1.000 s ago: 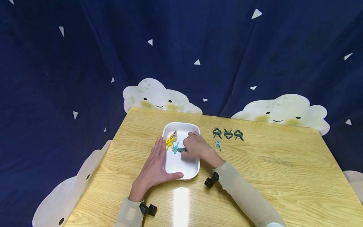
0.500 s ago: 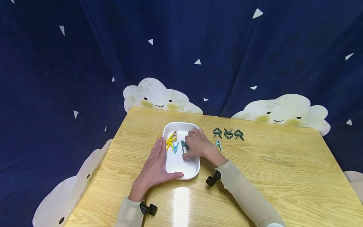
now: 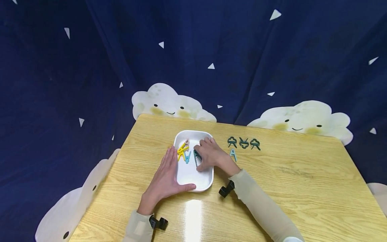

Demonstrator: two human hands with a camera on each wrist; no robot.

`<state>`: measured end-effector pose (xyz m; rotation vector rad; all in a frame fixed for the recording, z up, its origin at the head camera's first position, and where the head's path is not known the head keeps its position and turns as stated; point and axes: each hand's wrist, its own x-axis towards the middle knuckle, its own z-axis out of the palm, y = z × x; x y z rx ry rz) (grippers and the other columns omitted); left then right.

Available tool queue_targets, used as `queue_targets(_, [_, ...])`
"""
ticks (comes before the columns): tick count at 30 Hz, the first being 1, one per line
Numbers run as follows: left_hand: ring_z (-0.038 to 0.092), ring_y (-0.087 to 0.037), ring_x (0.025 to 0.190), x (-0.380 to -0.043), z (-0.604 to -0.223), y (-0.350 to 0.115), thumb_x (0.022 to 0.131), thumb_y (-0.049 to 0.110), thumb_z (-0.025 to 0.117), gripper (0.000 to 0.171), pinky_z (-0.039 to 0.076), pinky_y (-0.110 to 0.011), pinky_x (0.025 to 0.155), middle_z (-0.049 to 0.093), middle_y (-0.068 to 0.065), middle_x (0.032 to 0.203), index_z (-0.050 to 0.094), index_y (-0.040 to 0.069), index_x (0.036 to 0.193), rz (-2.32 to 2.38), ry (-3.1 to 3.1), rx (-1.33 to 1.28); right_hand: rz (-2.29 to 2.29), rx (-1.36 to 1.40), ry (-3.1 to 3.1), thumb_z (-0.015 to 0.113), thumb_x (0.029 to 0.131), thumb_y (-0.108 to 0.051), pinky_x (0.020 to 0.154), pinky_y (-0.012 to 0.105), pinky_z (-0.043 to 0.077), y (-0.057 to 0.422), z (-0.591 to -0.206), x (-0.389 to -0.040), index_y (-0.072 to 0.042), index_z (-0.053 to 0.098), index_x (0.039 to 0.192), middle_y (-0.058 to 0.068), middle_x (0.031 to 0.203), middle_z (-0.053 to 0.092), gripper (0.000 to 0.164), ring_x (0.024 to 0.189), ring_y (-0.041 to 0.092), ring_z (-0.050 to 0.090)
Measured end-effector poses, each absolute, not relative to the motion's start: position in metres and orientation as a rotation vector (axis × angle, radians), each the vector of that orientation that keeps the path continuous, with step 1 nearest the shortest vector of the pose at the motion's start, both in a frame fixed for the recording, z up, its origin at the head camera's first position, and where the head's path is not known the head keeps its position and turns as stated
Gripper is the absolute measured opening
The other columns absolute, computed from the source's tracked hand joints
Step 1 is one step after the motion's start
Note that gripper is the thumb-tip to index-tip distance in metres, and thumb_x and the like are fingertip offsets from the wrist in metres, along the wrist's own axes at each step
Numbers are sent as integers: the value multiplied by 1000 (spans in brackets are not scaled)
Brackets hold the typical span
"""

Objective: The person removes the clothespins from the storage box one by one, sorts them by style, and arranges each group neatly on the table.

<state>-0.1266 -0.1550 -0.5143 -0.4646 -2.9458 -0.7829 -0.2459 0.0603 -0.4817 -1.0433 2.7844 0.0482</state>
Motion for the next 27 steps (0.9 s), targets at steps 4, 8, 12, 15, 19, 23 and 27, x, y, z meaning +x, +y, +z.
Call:
queue_targets(4, [-8, -23, 162, -127, -514, -155, 67, 98, 60, 153, 8, -41, 132, -12, -10, 174, -3, 0, 165, -778, -2954, -464, 18, -1035, 2776, 88, 71, -63, 91, 38, 35, 61, -482, -247, -16, 65, 138, 3, 111, 59, 85, 101, 23, 41])
queue_targets(8, [-6, -25, 162, -127, -514, -155, 67, 98, 59, 153, 9, -42, 132, -12, -10, 174, -2, -1, 166, -774, -2949, -462, -12, -1032, 2769, 89, 70, -62, 91, 38, 35, 61, -483, -248, -16, 66, 138, 2, 112, 59, 86, 101, 23, 41])
queue_targets(12, [-1, -30, 162, -127, -514, -155, 67, 98, 61, 153, 10, -42, 132, -10, -11, 175, 0, -2, 165, -786, -2939, -463, -18, -1041, 2776, 89, 68, -61, 91, 38, 36, 61, -484, -249, -14, 68, 134, 4, 113, 60, 84, 101, 23, 42])
queue_targets(15, [-1, -30, 162, -126, -514, -155, 67, 97, 62, 153, 10, -43, 132, -10, -11, 175, 0, -2, 165, -795, -2937, -464, -5, -1049, 2787, 89, 67, -62, 90, 37, 36, 60, -484, -249, -13, 69, 130, 4, 113, 61, 83, 100, 23, 43])
queue_targets(19, [-1, -30, 162, -126, -514, -155, 67, 97, 61, 152, 10, -43, 132, -10, -12, 174, -1, -2, 165, -789, -2939, -467, 24, -1058, 2800, 90, 66, -62, 88, 37, 36, 60, -484, -248, -11, 69, 126, 3, 109, 60, 81, 99, 23, 43])
queue_targets(23, [-2, -30, 162, -127, -514, -155, 67, 97, 61, 153, 10, -43, 132, -10, -12, 174, -2, -2, 165, -786, -2941, -468, 49, -1053, 2800, 89, 66, -63, 88, 37, 36, 60, -484, -248, -11, 70, 125, 3, 107, 59, 81, 99, 23, 42])
queue_targets(27, [-7, -25, 162, -126, -514, -155, 67, 97, 61, 153, 8, -41, 132, -11, -11, 174, -3, -1, 165, -796, -2953, -460, 45, -1060, 2803, 89, 65, -64, 88, 37, 36, 61, -485, -248, -11, 69, 123, 3, 107, 58, 81, 98, 23, 41])
